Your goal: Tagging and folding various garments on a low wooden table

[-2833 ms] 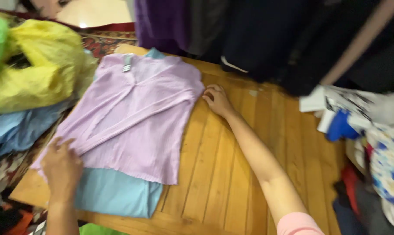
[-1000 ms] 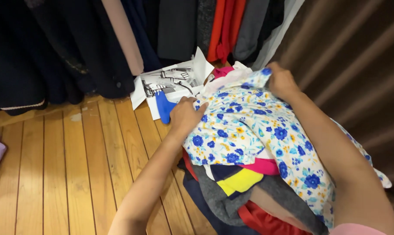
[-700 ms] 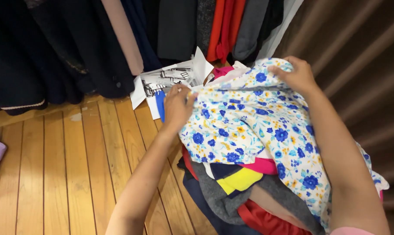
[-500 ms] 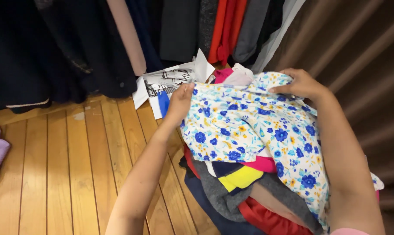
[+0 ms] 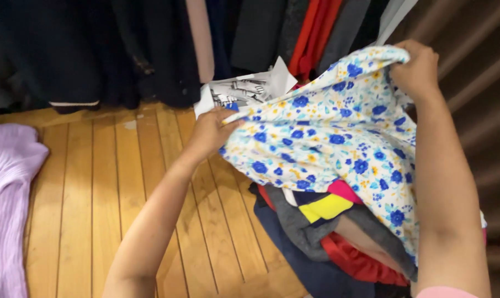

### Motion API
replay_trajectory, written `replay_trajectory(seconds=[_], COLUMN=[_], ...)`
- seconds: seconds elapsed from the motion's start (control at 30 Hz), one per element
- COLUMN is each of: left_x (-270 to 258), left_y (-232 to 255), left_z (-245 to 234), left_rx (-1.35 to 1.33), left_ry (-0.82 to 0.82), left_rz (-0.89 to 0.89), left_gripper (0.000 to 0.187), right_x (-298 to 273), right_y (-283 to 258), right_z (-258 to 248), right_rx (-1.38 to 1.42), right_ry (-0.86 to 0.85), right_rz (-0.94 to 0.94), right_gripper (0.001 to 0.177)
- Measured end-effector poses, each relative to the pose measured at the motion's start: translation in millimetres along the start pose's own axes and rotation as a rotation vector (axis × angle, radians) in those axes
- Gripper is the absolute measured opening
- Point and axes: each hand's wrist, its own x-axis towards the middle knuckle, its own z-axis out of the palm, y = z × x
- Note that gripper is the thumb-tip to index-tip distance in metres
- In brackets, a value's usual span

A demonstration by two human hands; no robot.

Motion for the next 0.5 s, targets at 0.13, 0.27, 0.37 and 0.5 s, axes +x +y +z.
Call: replay_trajectory(seconds=[0.13,0.27,0.37,0.5], left_x=[-9,-24,-18,-24], left_y=[11,54,54,62], left_z=[-2,-1,21,36], left_rx=[-0.118,-0.282,-0.576,-0.925], left_ry=[0.209,0.371,0.388,0.061], left_rz=[0.18,0.158,-0.048,-0.644], left_gripper=[0.019,0.026,0.024,0.057], right_x=[-1,-4,-7,-14], right_y=[-40,-48,-51,-52], right_z=[-6,-5,-12,-11], right_rx=[0.047,0.016,0.002,0.068], right_ry=[0.005,0.054,0.049,0.025], right_rz=[0.045,0.076,0.119,0.236], right_gripper=[0.02,0.013,0.014,0.039])
